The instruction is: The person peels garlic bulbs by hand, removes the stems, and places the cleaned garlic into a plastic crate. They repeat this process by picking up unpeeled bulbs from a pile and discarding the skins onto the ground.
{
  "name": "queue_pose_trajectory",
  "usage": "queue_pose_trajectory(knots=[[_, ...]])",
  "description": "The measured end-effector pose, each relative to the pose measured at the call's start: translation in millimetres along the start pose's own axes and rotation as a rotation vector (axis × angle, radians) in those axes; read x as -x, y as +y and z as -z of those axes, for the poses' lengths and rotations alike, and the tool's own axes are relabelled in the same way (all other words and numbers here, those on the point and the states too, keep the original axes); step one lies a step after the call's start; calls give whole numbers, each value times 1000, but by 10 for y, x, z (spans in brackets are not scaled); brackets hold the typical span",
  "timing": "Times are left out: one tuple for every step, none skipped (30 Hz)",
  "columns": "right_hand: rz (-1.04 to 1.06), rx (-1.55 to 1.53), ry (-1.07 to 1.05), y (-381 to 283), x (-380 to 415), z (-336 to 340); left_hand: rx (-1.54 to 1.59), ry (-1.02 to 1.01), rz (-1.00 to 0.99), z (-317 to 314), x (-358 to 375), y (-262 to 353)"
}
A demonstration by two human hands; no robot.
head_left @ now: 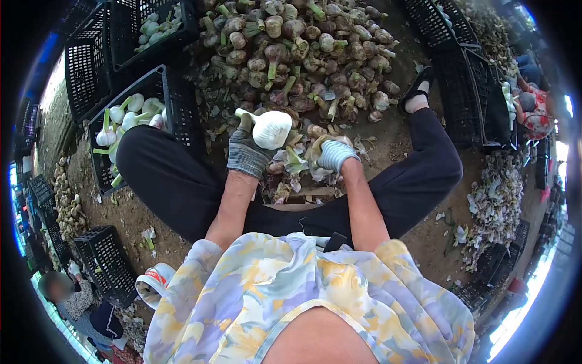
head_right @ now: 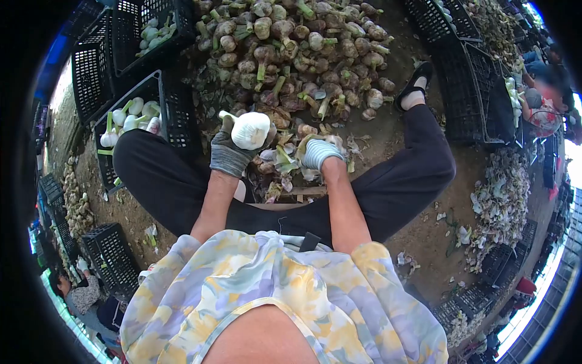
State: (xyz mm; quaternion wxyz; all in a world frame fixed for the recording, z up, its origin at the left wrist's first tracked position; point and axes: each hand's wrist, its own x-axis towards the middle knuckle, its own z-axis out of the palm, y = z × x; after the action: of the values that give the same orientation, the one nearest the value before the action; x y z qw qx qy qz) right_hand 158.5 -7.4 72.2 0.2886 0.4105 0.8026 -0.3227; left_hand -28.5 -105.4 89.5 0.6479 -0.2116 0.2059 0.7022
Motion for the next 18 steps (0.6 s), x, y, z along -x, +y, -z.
queue_pose_trajectory(knots=[[-52, 72, -87, -36, 108, 71, 3, -1, -3, 105, -69, 39], [-73, 80, -36, 16, 126, 26, 35, -192, 54, 304, -201, 109], [-33, 39, 118, 53, 205, 29, 68, -384, 113, 340, -220, 151], [-2, -6, 267, 128, 304, 35, 76, -380, 122, 398, -219, 184], [-63, -78, 322, 206, 374, 148, -43, -199, 31, 266, -138, 195], [-249, -53, 402, 284, 415, 280, -166, -17, -56, 148, -59, 233], [-311, -27, 594, 476, 402, 324, -132, -112, -118, 97, 32, 367], [-368, 15, 760, 586, 411, 419, -98, -210, -187, 90, 109, 604], [-326, -107, 747, 850, 296, 490, -242, -127, -381, 153, 124, 994], [-370, -109, 683, 862, 314, 670, -439, -14, -727, 14, 263, 1230], [-323, -101, 674, 861, 283, 748, -637, 106, -1074, -261, 494, 1436], [-274, -95, 662, 858, 227, 795, -641, 238, -1010, -572, 776, 1607], [-201, -117, 507, 855, 130, 802, -913, 597, -1337, -627, 943, 1949], [-125, -139, 347, 842, 13, 757, -1183, 985, -1641, -597, 1089, 2342], [-4, -98, 351, 833, -156, 572, -1650, 1420, -1660, -571, 1210, 2610], [1, -21, 292, 811, -392, 326, -1649, 1446, -1670, -573, 1206, 2633], [-32, 21, 160, 594, -418, 187, -1889, 1593, -1532, -573, 1215, 2668], [-68, 75, 142, 399, -318, 104, -2110, 1764, -1357, -551, 1278, 2704]])
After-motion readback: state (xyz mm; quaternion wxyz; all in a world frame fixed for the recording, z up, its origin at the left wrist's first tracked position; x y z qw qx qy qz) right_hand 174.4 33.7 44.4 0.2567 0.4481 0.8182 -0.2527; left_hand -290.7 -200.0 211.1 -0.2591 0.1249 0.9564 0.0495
